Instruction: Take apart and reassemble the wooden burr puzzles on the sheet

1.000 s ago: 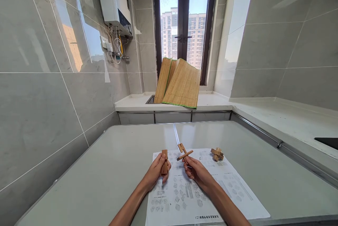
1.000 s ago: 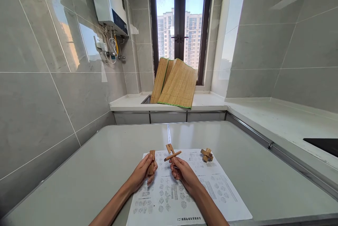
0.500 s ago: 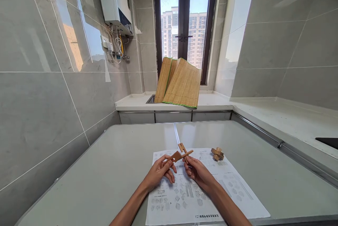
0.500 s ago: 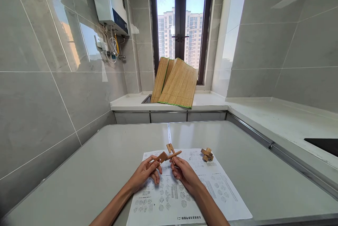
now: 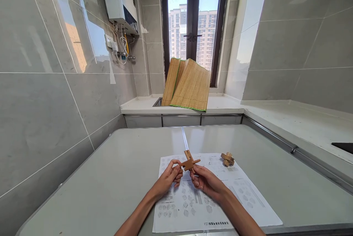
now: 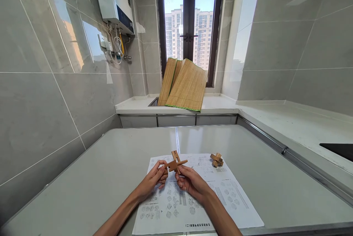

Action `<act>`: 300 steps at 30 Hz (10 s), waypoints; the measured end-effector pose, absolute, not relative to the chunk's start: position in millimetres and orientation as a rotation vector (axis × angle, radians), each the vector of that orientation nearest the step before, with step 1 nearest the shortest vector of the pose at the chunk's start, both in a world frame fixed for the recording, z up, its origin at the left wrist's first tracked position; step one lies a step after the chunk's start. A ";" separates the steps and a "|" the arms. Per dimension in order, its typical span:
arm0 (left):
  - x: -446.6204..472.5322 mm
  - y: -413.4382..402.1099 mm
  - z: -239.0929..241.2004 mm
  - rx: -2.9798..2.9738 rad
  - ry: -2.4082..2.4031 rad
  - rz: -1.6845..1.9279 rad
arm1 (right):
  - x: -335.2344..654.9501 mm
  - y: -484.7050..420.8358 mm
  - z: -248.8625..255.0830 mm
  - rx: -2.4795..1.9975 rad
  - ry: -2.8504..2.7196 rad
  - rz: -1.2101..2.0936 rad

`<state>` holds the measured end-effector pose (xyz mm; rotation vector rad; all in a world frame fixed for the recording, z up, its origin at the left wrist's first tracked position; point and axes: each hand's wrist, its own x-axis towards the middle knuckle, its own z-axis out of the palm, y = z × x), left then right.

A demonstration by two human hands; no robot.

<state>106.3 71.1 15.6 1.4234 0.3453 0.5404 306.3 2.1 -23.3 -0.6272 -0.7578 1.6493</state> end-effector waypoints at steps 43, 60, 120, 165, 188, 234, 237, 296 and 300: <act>105.2 69.0 16.9 1.641 0.429 0.506 | 302.2 -11.9 -17.6 -0.478 -1.145 1.908; 99.6 63.5 30.6 1.578 0.354 0.429 | 302.4 -8.3 -24.0 -0.481 -1.315 1.837; 95.2 63.7 30.9 1.688 0.309 0.640 | 302.5 -4.9 -26.3 -0.562 -1.231 1.611; 98.5 59.5 13.3 1.714 0.426 0.644 | 299.0 -4.7 -20.2 -0.564 -1.064 1.675; 101.8 63.9 21.9 1.629 0.397 0.707 | 300.8 -10.9 -14.9 -0.466 -1.164 1.845; 101.3 70.5 15.9 1.988 0.752 0.817 | 288.7 1.4 -26.7 -1.155 -1.232 1.253; 101.2 67.1 20.1 2.031 0.700 0.814 | 289.6 2.4 -28.0 -1.167 -1.259 1.202; 94.7 59.3 19.0 2.076 0.702 0.762 | 290.7 3.1 -29.2 -1.222 -1.230 1.012; 93.6 58.8 15.8 2.074 0.728 0.713 | 290.6 2.2 -28.6 -1.211 -1.233 0.998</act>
